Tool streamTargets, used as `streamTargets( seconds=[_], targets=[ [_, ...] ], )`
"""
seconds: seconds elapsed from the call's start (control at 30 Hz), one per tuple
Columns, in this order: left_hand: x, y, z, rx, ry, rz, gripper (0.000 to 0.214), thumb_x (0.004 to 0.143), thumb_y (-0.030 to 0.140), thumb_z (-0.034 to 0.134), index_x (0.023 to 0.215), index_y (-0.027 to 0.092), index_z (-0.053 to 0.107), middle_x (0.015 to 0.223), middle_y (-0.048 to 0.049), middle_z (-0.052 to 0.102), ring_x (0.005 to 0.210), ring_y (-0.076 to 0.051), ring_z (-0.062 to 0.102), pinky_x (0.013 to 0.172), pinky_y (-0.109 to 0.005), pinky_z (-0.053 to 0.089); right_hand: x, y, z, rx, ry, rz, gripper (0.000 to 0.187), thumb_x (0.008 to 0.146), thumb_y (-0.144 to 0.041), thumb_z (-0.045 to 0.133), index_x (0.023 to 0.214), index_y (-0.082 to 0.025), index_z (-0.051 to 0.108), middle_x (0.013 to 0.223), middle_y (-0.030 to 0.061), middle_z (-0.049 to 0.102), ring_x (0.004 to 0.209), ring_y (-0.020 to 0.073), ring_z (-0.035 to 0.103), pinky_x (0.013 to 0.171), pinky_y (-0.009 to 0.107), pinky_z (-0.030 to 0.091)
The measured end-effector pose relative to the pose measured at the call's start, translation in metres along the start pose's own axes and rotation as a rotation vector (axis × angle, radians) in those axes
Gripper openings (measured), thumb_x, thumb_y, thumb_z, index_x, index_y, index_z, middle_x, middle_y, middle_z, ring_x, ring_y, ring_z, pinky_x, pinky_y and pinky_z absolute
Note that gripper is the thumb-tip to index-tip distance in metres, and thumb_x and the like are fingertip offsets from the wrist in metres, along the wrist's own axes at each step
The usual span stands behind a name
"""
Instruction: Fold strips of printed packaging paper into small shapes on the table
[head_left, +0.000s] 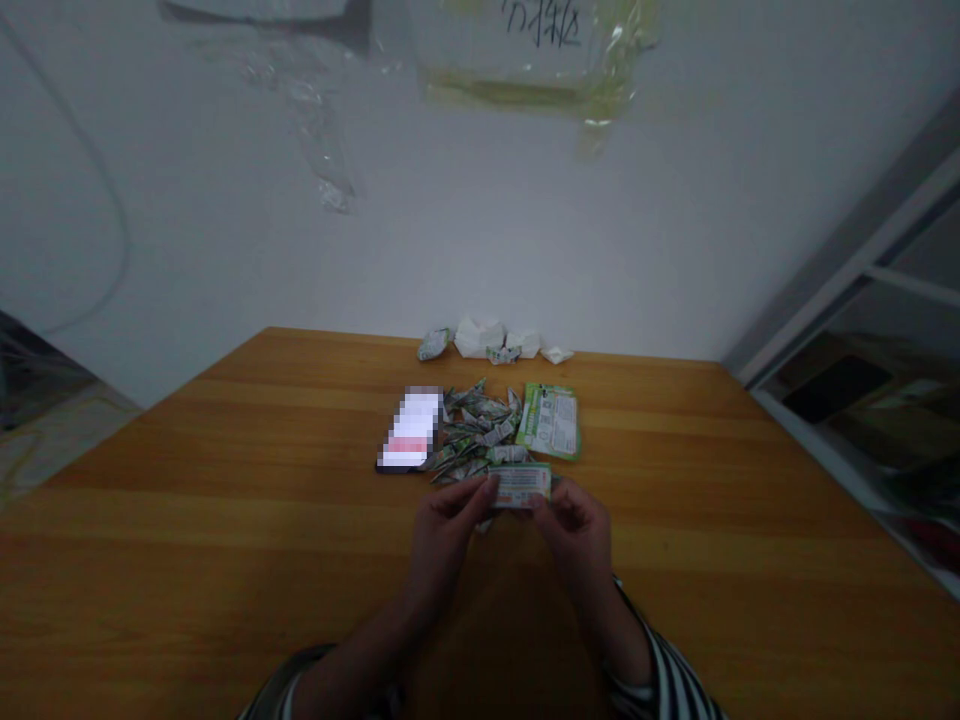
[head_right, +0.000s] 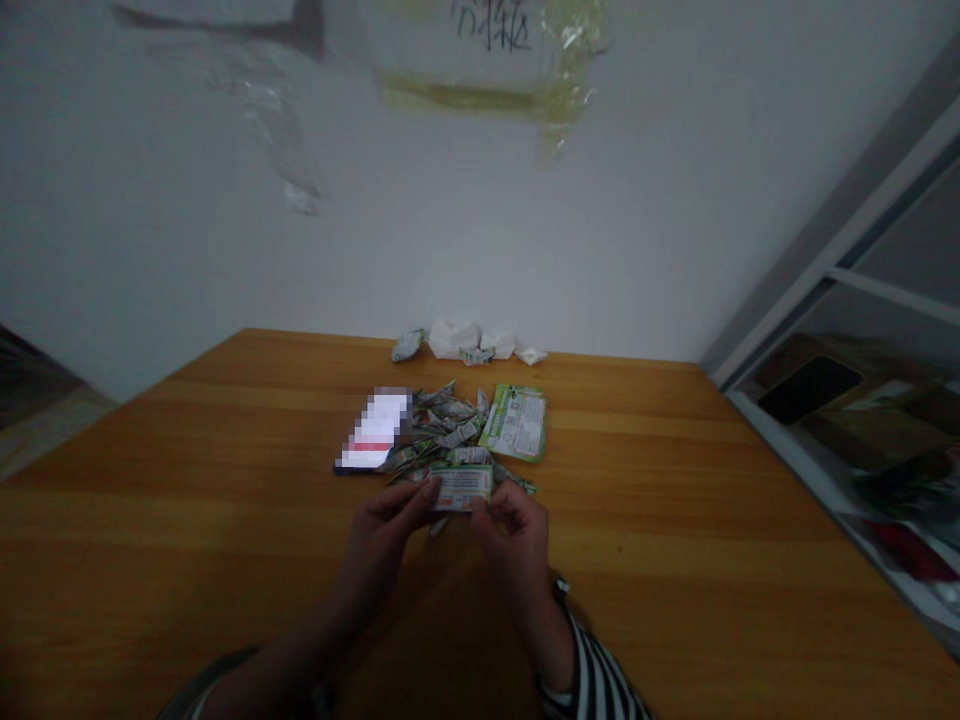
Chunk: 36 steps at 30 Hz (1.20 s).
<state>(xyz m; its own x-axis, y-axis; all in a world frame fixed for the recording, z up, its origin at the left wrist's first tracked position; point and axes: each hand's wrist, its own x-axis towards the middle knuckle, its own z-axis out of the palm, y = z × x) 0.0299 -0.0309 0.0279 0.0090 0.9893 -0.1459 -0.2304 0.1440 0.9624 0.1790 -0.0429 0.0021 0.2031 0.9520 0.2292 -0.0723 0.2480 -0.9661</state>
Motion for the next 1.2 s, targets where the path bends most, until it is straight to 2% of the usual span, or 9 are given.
streamTargets(
  seconds=[0.2,0.4,0.57,0.63,0.67,0.77,0.83,1.03,1.2],
  targets=[
    [-0.001,-0.002,0.002,-0.017,0.004,0.009,0.03,0.073,0.038,0.076,0.093,0.015,0.079,0.088,-0.0084,0.079,0.081,-0.025,0.073,0.079,-0.033,0.058,-0.001,0.0,-0.002,-0.099,0.028,-0.028,0.028,0.078,-0.025,0.066,0.059,-0.02,0.046,0.057,-0.0031,0.053,0.054,0.0121,0.051,0.052,0.022,0.041],
    [-0.003,-0.001,0.001,0.056,0.03,0.084,0.025,0.075,0.036,0.074,0.09,0.017,0.079,0.085,-0.0059,0.079,0.083,-0.025,0.072,0.077,-0.031,0.058,-0.001,-0.001,0.001,-0.045,-0.006,0.012,0.027,0.079,-0.029,0.065,0.062,-0.021,0.046,0.058,-0.0043,0.052,0.053,0.0113,0.051,0.052,0.021,0.042],
    [-0.002,0.008,0.0,0.212,-0.001,0.165,0.017,0.074,0.033,0.073,0.081,0.019,0.08,0.078,-0.0032,0.078,0.074,-0.023,0.071,0.067,-0.028,0.056,0.008,-0.01,-0.008,-0.055,0.016,-0.048,0.02,0.08,-0.027,0.067,0.094,-0.023,0.052,0.08,-0.0017,0.061,0.069,0.0134,0.059,0.06,0.022,0.047],
    [0.0,0.01,-0.001,0.324,-0.1,0.201,0.017,0.077,0.033,0.07,0.077,0.02,0.081,0.073,-0.0015,0.077,0.066,-0.02,0.068,0.061,-0.025,0.052,0.014,-0.015,-0.016,-0.215,-0.072,-0.1,0.029,0.082,-0.026,0.066,0.109,-0.024,0.054,0.095,0.0031,0.066,0.084,0.0171,0.063,0.069,0.025,0.048],
    [0.001,0.01,-0.002,0.388,-0.167,0.222,0.019,0.078,0.033,0.068,0.076,0.02,0.08,0.07,-0.0009,0.076,0.063,-0.019,0.067,0.058,-0.024,0.05,0.017,-0.018,-0.021,-0.313,-0.17,-0.127,0.024,0.085,-0.027,0.063,0.108,-0.024,0.058,0.096,0.0038,0.068,0.086,0.0179,0.064,0.071,0.025,0.048],
    [0.003,0.006,-0.005,0.557,-0.332,0.277,0.024,0.084,0.034,0.062,0.076,0.02,0.08,0.066,-0.0003,0.075,0.06,-0.018,0.065,0.055,-0.022,0.045,0.021,-0.019,-0.031,-0.606,-0.459,-0.208,0.014,0.091,-0.025,0.054,0.088,-0.023,0.067,0.076,0.0015,0.069,0.069,0.0165,0.064,0.06,0.023,0.043],
    [0.004,0.002,-0.005,0.604,-0.363,0.294,0.024,0.085,0.033,0.061,0.076,0.02,0.079,0.068,-0.0012,0.075,0.063,-0.019,0.066,0.057,-0.022,0.046,0.021,-0.017,-0.032,-0.774,-0.513,-0.265,0.022,0.093,-0.023,0.05,0.077,-0.023,0.066,0.064,0.0003,0.067,0.058,0.0156,0.062,0.053,0.023,0.037],
    [0.004,0.001,-0.002,0.446,-0.195,0.338,0.015,0.076,0.03,0.072,0.084,0.019,0.069,0.074,-0.0017,0.071,0.068,-0.017,0.066,0.063,-0.024,0.052,0.015,-0.01,-0.028,-0.865,-0.281,-0.337,0.026,0.092,-0.021,0.047,0.072,-0.02,0.063,0.06,0.0005,0.064,0.053,0.0145,0.06,0.052,0.023,0.036],
    [0.003,0.001,-0.004,0.542,-0.199,0.446,0.012,0.076,0.029,0.073,0.076,0.019,0.067,0.072,-0.0023,0.068,0.066,-0.016,0.063,0.063,-0.024,0.05,0.012,-0.007,-0.027,-0.777,-0.172,-0.373,0.026,0.091,-0.022,0.047,0.071,-0.019,0.064,0.061,0.0018,0.065,0.053,0.0147,0.06,0.053,0.023,0.04]
  ],
)
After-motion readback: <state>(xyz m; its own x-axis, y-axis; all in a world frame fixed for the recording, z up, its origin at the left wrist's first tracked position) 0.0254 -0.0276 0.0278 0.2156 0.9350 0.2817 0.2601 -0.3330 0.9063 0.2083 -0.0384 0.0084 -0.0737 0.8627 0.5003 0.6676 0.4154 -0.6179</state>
